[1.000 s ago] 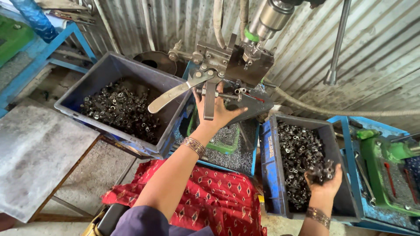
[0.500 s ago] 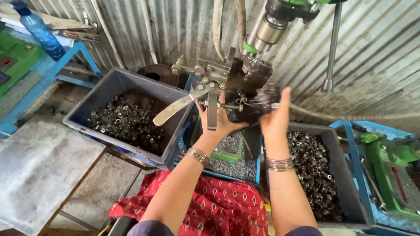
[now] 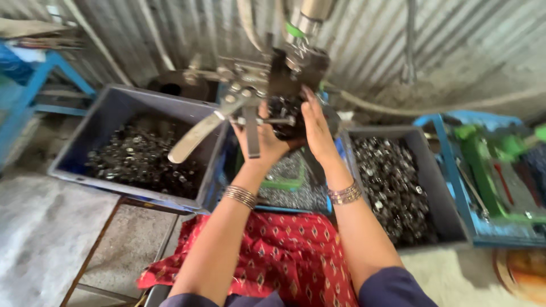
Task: The person operates a drill press to machine small metal parts. They repeatedly place parts into a jig, lower the drill to machine them, then remove the finished parts and place them into a bin. The process is repeated continuously throughout the clip.
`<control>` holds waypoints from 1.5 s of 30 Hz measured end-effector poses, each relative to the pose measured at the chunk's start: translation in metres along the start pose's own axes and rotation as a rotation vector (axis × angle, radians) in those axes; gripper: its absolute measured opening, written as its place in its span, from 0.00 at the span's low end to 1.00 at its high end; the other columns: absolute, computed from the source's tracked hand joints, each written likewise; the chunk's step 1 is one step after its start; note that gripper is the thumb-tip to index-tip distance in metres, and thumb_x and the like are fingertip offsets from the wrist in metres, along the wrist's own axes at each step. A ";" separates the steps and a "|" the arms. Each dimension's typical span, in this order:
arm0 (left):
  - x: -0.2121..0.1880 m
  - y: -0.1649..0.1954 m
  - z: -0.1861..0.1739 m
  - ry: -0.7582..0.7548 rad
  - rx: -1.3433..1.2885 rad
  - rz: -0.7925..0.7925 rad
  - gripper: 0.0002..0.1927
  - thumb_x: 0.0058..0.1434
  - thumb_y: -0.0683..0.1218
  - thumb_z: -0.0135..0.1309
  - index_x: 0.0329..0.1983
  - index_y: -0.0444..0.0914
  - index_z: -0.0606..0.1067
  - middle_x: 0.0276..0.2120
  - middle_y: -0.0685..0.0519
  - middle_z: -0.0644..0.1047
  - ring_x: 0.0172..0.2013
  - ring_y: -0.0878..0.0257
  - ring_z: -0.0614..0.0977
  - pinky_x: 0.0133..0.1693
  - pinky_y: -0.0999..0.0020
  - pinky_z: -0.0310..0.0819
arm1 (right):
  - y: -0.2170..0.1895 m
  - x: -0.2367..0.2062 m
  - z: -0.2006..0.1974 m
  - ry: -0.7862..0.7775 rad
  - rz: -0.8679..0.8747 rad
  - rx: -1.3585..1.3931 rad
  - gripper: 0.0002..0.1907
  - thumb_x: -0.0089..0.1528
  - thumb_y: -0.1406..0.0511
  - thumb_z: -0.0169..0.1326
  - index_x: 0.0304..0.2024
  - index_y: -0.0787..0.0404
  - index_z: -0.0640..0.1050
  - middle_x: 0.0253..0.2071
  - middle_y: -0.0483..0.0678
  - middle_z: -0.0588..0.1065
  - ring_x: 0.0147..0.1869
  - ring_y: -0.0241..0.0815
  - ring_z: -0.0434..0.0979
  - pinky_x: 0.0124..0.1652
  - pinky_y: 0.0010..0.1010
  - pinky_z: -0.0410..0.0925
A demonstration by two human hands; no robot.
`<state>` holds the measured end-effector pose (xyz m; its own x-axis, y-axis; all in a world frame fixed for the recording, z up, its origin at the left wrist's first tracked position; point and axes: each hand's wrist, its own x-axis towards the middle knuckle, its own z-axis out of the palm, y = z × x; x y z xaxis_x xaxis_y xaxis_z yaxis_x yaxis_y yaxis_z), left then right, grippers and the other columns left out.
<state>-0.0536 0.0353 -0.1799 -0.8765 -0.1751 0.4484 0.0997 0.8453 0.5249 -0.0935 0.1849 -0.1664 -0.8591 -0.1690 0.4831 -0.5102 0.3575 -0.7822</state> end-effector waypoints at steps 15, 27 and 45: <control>-0.001 -0.016 0.045 0.070 -0.374 0.097 0.67 0.35 0.61 0.81 0.73 0.32 0.57 0.64 0.41 0.71 0.65 0.45 0.69 0.68 0.50 0.55 | 0.129 -0.152 -0.187 0.079 0.810 -0.435 0.39 0.69 0.38 0.40 0.59 0.62 0.78 0.60 0.61 0.77 0.67 0.56 0.74 0.66 0.44 0.64; -0.003 -0.017 0.047 0.094 -0.404 0.157 0.65 0.39 0.56 0.82 0.73 0.28 0.57 0.65 0.35 0.67 0.67 0.40 0.65 0.69 0.50 0.58 | 0.134 -0.197 -0.197 -0.336 0.671 -0.925 0.35 0.64 0.38 0.44 0.66 0.48 0.69 0.73 0.59 0.58 0.75 0.69 0.55 0.64 0.68 0.53; -0.002 -0.018 0.046 0.111 -0.418 0.182 0.63 0.40 0.55 0.82 0.73 0.31 0.57 0.68 0.33 0.60 0.70 0.39 0.61 0.70 0.49 0.59 | 0.119 -0.235 -0.225 -0.108 0.729 -0.807 0.30 0.69 0.42 0.47 0.52 0.58 0.81 0.51 0.59 0.80 0.58 0.60 0.79 0.57 0.45 0.70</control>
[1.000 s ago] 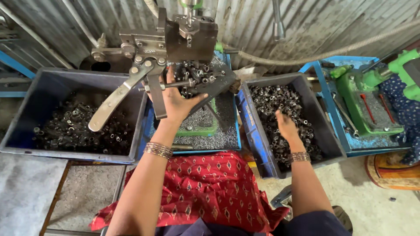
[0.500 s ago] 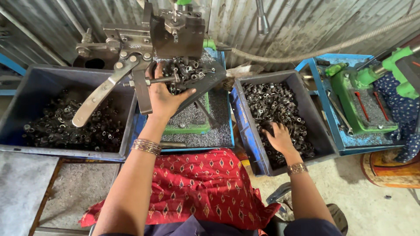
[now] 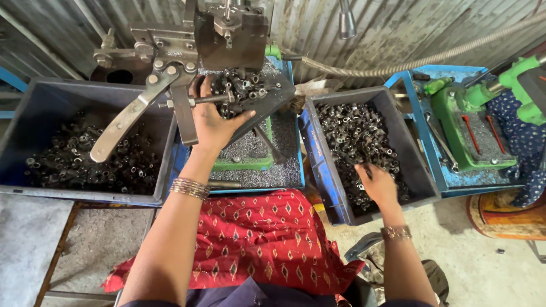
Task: The person operates a drill press to machine small metal parts. They repeatedly place parts into a jig, lower the drill to machine them, then remove the finished parts and place them into a bin. The process is repeated continuously throughout the clip.
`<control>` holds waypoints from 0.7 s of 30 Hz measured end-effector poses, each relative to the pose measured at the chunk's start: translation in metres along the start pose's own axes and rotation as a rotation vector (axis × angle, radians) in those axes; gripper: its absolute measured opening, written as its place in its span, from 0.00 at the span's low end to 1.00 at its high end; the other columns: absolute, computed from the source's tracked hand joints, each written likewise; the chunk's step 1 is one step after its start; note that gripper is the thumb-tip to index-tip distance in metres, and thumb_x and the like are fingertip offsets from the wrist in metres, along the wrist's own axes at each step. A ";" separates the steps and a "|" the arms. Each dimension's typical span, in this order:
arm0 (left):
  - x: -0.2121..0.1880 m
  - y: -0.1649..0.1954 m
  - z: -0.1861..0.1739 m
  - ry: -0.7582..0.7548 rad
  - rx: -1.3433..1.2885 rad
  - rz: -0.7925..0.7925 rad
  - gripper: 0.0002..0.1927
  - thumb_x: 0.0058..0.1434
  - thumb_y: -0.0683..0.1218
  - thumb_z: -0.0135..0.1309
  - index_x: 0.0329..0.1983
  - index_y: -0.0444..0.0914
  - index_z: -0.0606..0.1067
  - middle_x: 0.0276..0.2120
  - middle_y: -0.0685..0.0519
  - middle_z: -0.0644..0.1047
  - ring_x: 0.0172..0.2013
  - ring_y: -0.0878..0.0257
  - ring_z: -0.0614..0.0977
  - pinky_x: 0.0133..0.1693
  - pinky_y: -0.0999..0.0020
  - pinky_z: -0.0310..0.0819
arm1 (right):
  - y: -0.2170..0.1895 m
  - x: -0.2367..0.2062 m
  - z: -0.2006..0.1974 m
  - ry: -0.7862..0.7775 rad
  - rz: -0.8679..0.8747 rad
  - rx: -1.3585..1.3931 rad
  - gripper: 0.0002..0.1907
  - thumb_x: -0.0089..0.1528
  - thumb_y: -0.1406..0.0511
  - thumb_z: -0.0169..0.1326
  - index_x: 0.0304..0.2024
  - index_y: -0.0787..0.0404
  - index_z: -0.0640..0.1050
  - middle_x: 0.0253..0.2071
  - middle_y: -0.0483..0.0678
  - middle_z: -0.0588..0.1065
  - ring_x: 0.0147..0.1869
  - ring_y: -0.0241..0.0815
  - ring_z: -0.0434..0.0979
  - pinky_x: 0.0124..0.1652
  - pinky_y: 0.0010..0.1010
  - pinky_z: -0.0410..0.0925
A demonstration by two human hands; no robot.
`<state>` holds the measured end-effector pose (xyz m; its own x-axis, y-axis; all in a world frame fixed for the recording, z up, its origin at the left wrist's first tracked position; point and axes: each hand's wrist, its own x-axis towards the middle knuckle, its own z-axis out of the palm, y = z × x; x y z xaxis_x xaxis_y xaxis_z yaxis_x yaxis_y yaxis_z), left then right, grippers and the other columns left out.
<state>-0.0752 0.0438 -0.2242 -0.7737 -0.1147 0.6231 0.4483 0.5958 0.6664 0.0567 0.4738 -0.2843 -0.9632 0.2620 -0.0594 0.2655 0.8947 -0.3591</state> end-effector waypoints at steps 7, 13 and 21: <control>0.001 0.004 -0.002 0.003 -0.012 -0.011 0.62 0.39 0.55 0.81 0.72 0.31 0.60 0.67 0.33 0.62 0.69 0.39 0.63 0.69 0.50 0.60 | -0.017 0.010 0.033 -0.013 -0.235 -0.005 0.27 0.67 0.48 0.46 0.63 0.52 0.76 0.68 0.54 0.68 0.74 0.58 0.60 0.69 0.43 0.53; 0.002 0.002 0.001 0.012 -0.015 -0.036 0.62 0.39 0.55 0.82 0.71 0.30 0.60 0.66 0.34 0.63 0.68 0.39 0.64 0.69 0.51 0.60 | -0.003 0.000 0.032 0.017 -0.347 -0.118 0.33 0.68 0.47 0.49 0.63 0.67 0.71 0.64 0.62 0.70 0.71 0.63 0.65 0.69 0.46 0.56; -0.001 0.000 0.001 0.007 -0.030 -0.044 0.62 0.39 0.56 0.82 0.72 0.31 0.60 0.67 0.35 0.63 0.68 0.42 0.64 0.69 0.51 0.60 | 0.000 -0.038 0.040 0.073 -0.145 -0.285 0.25 0.66 0.49 0.49 0.56 0.58 0.75 0.58 0.59 0.74 0.59 0.62 0.75 0.60 0.59 0.64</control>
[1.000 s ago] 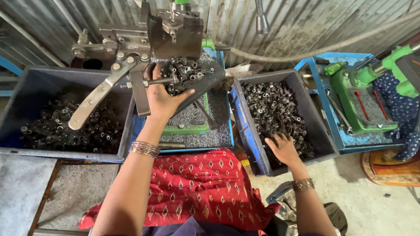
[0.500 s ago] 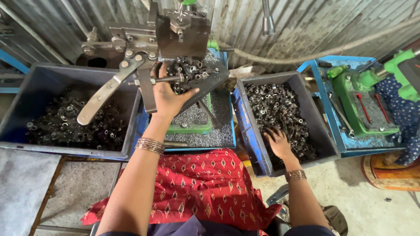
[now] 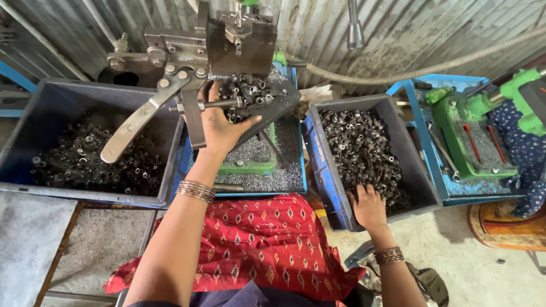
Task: The person operates a drill press to machine small metal parts. They repeatedly place parts into a jig, lower the drill to machine them, then remove the finished parts and place them into a bin. The process is repeated continuously throughout the clip.
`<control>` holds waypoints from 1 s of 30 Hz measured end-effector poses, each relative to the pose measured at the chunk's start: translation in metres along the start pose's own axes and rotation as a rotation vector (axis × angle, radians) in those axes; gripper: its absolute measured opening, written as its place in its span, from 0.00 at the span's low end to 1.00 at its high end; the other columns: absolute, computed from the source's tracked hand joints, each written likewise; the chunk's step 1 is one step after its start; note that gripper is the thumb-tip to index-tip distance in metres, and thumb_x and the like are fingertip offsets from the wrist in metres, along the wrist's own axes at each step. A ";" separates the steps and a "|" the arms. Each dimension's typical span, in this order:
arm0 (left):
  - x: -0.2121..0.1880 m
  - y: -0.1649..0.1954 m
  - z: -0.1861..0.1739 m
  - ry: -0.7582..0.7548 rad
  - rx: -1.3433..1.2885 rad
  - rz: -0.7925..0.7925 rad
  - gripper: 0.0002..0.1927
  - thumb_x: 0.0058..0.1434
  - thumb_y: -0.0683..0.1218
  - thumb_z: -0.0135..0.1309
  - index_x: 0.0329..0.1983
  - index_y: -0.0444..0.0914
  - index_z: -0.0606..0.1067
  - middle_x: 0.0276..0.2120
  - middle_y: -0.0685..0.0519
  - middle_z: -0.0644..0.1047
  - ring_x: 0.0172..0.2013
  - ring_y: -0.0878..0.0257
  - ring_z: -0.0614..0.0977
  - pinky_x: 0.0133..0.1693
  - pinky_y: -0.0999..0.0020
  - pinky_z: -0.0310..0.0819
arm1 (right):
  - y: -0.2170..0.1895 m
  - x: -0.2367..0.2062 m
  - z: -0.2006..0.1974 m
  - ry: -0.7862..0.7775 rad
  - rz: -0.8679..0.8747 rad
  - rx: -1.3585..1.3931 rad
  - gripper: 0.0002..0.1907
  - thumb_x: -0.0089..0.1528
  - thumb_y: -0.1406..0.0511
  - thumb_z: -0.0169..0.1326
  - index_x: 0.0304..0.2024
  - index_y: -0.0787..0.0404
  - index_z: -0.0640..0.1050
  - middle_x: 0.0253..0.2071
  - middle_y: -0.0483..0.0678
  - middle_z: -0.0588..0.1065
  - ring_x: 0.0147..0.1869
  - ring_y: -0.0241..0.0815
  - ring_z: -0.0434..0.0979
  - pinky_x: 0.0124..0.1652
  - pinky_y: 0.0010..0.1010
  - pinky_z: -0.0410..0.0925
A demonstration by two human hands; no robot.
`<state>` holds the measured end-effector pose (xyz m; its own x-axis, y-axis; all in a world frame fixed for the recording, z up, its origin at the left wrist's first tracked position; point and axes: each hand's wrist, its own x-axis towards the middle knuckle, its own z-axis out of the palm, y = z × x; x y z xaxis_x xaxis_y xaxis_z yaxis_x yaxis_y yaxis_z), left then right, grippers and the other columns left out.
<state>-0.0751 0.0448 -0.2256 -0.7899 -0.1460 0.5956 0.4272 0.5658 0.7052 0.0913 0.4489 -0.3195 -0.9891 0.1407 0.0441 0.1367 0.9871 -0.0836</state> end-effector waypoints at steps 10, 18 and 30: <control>0.003 0.011 -0.010 -0.022 0.146 -0.029 0.62 0.36 0.59 0.81 0.70 0.33 0.63 0.65 0.38 0.67 0.66 0.43 0.66 0.66 0.47 0.59 | 0.006 0.021 0.006 -0.247 0.264 0.175 0.34 0.64 0.40 0.42 0.67 0.47 0.70 0.73 0.57 0.60 0.68 0.71 0.60 0.53 0.85 0.48; 0.004 0.018 -0.015 -0.009 0.209 -0.045 0.63 0.35 0.64 0.79 0.70 0.34 0.64 0.64 0.40 0.69 0.65 0.44 0.68 0.65 0.43 0.56 | -0.002 0.003 0.006 -0.163 0.198 -0.045 0.33 0.66 0.39 0.38 0.63 0.48 0.72 0.64 0.60 0.70 0.63 0.66 0.74 0.55 0.70 0.64; 0.003 0.010 -0.009 0.016 0.089 -0.020 0.60 0.37 0.64 0.78 0.71 0.37 0.64 0.66 0.40 0.66 0.67 0.44 0.66 0.67 0.45 0.59 | -0.010 0.022 0.006 -0.376 0.427 -0.060 0.35 0.66 0.35 0.31 0.64 0.39 0.73 0.69 0.55 0.67 0.70 0.66 0.68 0.63 0.82 0.44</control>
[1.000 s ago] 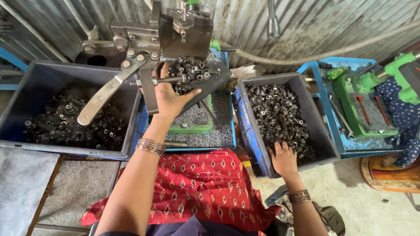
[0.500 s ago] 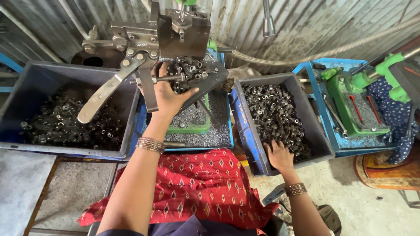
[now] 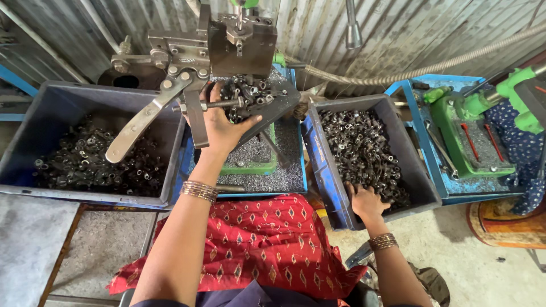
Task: The person operates a drill press to machine small metal parts. They repeatedly place parts into a jig, lower the drill to machine them, then remove the finished parts and place them into a bin. The process is repeated continuously throughout the clip.
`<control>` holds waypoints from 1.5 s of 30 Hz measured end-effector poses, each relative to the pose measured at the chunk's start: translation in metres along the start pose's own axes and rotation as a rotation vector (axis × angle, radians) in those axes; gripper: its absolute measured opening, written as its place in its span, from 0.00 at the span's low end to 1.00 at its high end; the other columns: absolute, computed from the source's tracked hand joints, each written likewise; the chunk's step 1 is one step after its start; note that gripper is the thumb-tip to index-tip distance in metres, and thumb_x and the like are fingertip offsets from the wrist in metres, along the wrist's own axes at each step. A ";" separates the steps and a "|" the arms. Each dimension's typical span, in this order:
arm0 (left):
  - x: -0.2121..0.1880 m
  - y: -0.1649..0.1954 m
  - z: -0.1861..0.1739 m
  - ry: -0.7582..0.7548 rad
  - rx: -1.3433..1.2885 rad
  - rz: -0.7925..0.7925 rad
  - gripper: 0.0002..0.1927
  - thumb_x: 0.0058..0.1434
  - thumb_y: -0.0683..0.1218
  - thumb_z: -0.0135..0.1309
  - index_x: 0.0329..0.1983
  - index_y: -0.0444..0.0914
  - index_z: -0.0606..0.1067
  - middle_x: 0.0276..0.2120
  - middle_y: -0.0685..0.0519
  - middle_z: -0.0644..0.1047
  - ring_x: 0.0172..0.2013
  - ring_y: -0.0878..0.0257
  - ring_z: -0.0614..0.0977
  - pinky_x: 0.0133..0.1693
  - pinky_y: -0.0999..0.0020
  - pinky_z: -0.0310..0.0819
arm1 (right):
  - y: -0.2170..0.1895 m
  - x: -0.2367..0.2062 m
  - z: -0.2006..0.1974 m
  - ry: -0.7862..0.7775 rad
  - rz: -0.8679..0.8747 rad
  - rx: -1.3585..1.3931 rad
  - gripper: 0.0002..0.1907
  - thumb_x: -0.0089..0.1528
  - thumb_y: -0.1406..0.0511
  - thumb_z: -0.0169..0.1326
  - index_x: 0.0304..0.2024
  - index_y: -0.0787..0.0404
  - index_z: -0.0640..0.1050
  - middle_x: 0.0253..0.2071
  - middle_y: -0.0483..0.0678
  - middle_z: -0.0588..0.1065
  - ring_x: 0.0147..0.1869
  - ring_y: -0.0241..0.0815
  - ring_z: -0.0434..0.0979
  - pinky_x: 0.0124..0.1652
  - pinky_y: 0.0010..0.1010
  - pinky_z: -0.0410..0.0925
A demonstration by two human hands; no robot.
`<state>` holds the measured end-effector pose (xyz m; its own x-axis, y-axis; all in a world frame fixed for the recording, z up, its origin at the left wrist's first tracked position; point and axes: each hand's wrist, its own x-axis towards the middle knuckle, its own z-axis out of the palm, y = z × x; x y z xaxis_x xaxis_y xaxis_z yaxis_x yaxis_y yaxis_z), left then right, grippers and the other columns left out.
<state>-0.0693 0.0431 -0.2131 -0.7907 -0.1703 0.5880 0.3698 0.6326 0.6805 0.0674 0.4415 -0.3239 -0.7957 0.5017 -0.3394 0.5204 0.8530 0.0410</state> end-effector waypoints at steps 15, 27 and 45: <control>0.000 0.004 -0.003 -0.038 0.101 -0.038 0.60 0.35 0.61 0.81 0.69 0.37 0.64 0.63 0.41 0.68 0.64 0.44 0.68 0.63 0.42 0.57 | 0.013 -0.004 0.023 0.302 -0.101 -0.033 0.28 0.67 0.40 0.38 0.53 0.42 0.81 0.55 0.56 0.79 0.56 0.67 0.80 0.62 0.81 0.50; 0.001 0.005 -0.003 0.001 -0.030 0.000 0.58 0.36 0.56 0.81 0.68 0.34 0.64 0.61 0.39 0.70 0.62 0.44 0.70 0.64 0.50 0.63 | 0.007 -0.002 0.011 0.156 -0.030 0.183 0.38 0.61 0.32 0.40 0.61 0.42 0.78 0.66 0.59 0.71 0.65 0.68 0.72 0.60 0.68 0.62; -0.002 -0.009 0.007 -0.007 -0.101 0.026 0.61 0.39 0.54 0.82 0.71 0.32 0.61 0.65 0.36 0.64 0.66 0.42 0.67 0.66 0.52 0.64 | 0.008 -0.008 0.010 0.222 -0.087 0.158 0.38 0.64 0.33 0.40 0.56 0.49 0.81 0.58 0.61 0.75 0.58 0.69 0.77 0.53 0.65 0.70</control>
<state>-0.0744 0.0431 -0.2234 -0.7834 -0.1498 0.6032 0.4372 0.5569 0.7062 0.0809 0.4427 -0.3302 -0.8787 0.4621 -0.1200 0.4755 0.8698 -0.1317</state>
